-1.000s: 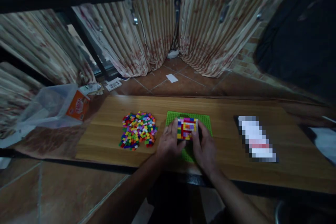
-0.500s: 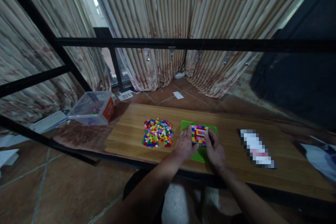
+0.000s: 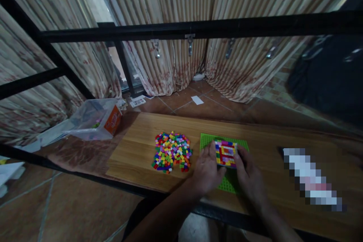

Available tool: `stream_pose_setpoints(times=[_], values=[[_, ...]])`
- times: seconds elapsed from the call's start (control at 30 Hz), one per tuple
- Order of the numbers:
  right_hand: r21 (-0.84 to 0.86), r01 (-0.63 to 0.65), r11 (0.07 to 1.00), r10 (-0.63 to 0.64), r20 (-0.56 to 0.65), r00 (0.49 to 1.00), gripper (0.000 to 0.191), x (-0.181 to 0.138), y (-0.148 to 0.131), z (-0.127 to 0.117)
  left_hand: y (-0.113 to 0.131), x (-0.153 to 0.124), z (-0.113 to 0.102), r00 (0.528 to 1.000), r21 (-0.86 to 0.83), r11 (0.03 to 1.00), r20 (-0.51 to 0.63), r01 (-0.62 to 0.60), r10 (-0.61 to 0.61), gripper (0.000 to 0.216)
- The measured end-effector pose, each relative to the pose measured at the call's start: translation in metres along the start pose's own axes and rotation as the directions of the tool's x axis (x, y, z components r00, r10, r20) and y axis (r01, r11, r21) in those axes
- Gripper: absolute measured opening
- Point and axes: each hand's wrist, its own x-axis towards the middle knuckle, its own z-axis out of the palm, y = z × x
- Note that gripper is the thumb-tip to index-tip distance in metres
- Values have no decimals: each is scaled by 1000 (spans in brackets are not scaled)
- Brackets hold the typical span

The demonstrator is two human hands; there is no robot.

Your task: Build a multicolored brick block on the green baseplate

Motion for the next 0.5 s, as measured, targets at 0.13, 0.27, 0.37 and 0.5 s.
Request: stream_pose_setpoints(times=[0.13, 0.27, 0.37, 0.5], values=[[-66, -13, 998, 15, 29, 999, 61, 4, -7, -4, -4, 1, -23, 1000, -74, 997, 24, 3, -1, 74], [-170, -86, 982, 83, -24, 996, 65, 6, -13, -9, -22, 6, -65, 999, -167, 985, -11, 31, -33, 44], [-180, -110, 978, 97, -83, 992, 64, 8, -11, -10, -47, 10, -103, 958, -130, 978, -216, 162, -187, 33], [-102, -98, 990, 83, -143, 986, 60, 11, -4, -9, -78, 10, -138, 872, 61, 905, -300, 421, -386, 24]])
